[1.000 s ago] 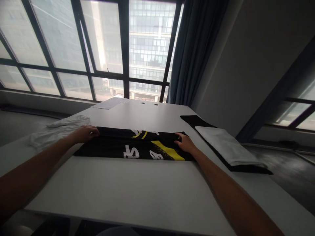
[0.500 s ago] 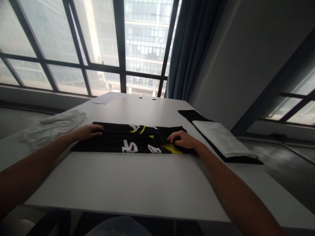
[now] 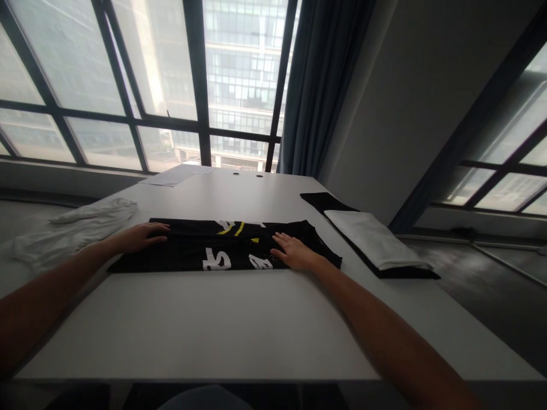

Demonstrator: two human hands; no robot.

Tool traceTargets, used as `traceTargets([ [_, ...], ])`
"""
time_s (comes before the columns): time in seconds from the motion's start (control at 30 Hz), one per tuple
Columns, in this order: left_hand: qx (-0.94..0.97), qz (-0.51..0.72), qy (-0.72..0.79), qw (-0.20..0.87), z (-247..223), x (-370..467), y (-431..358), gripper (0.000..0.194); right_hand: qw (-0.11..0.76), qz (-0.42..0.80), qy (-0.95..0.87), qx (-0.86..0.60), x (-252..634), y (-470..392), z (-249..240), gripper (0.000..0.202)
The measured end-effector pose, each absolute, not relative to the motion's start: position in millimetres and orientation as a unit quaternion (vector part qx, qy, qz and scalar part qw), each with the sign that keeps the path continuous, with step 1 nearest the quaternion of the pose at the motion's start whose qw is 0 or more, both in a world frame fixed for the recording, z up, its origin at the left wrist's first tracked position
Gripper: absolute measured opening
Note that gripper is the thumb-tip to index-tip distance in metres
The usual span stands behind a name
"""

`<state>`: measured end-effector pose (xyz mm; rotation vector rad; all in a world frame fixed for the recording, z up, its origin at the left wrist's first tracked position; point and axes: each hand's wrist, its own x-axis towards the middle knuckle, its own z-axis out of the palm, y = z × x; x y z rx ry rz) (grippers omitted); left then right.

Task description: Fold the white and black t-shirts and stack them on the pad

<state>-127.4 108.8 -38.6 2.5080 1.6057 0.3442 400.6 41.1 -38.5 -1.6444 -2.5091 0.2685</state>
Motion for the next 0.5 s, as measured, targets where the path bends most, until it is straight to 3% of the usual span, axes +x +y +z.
traceTargets([
  [0.2, 0.834, 0.063, 0.544, 0.072, -46.2, -124.8, 105.0, 0.079, 0.047, 0.076, -0.769, -0.632, 405.2, 29.1, -48.5, 0.076],
  [0.33, 0.817, 0.002, 0.572, 0.067, -47.3, -119.6, 97.8, 0.072, 0.058, 0.068, -0.778, -0.621, 406.2, 29.2, -53.6, 0.073],
  [0.5, 0.804, -0.002, 0.59, 0.079, -48.9, -125.2, 100.0, 0.077, 0.073, 0.061, -0.793, -0.602, 407.6, 44.1, -58.0, 0.069],
])
